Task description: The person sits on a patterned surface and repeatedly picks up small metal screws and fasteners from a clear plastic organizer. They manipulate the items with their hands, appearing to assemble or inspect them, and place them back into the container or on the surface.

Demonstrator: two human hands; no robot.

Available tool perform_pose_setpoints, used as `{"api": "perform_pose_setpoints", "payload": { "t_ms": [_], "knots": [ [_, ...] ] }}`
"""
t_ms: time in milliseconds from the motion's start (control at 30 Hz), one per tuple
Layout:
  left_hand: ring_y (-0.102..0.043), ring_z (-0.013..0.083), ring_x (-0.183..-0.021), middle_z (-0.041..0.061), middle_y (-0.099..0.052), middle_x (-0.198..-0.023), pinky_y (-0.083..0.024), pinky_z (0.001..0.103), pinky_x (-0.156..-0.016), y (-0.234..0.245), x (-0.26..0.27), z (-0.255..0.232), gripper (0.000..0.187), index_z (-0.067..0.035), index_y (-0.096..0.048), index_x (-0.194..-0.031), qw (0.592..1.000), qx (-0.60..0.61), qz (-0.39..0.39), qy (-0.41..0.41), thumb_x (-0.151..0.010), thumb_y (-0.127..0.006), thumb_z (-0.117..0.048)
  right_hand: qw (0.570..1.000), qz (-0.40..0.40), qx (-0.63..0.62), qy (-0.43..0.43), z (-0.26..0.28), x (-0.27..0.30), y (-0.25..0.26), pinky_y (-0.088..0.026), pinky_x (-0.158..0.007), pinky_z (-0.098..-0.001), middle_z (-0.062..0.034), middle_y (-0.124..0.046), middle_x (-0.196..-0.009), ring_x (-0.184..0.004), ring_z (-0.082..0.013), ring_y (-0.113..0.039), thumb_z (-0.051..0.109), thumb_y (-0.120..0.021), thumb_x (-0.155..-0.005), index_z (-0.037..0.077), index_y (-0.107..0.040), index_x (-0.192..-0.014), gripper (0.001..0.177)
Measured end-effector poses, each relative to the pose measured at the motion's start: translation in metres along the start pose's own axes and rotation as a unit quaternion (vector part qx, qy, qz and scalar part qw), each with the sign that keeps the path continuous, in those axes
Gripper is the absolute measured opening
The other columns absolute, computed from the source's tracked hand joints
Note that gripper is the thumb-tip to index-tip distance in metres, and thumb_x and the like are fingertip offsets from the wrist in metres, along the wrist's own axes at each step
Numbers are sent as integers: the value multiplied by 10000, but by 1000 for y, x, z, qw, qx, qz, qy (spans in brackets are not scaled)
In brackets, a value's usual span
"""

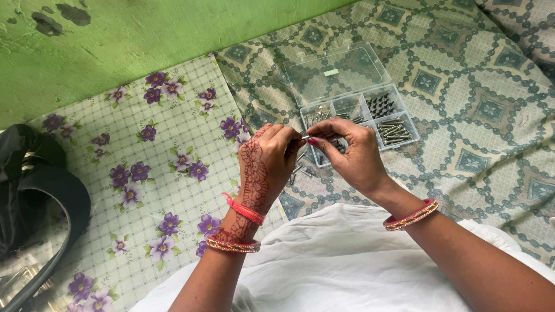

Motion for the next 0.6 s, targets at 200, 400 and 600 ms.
{"api": "perform_pose_setpoints", "payload": {
  "t_ms": [200, 400, 600],
  "knots": [
    [-671, 296, -812, 88, -662, -811, -525, 412, -698, 1, 0, 2, 112, -79, -685, -868, 1000, -8, -10, 6, -883, -771, -150, 999, 5, -33, -38, -3, -1, -2, -625, -790, -257, -65, -795, -999, -905, -130, -768, 55, -744, -940, 43, -766, -1084, 146],
    [-675, 295, -802, 93, -678, -827, -527, 407, -679, -3, 1, 1, 131, -75, -696, -881, 1000, 5, 5, 10, -877, -778, -178, 1000, -7, -3, 11, 3, -1, 2, -626, -792, -259, -67, -783, -980, -901, -131, -769, 10, -747, -923, 39, -761, -1056, 137],
    [-686, 288, -823, 88, -694, -861, -535, 398, -684, -4, 3, 1, 116, -79, -703, -909, 1000, 16, -2, -1, -887, -770, -171, 1000, 0, -10, 17, 4, 0, 0, -629, -803, -262, -76, -774, -1005, -922, -137, -765, 10, -733, -930, 30, -755, -1070, 143]
  ]
}}
Point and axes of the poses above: each hand's wrist, its own x-axis away from the middle knuckle, its own y-axis out of the back of the hand, z = x × y, the point moved 6 cm from there along -x, towards the middle knuckle
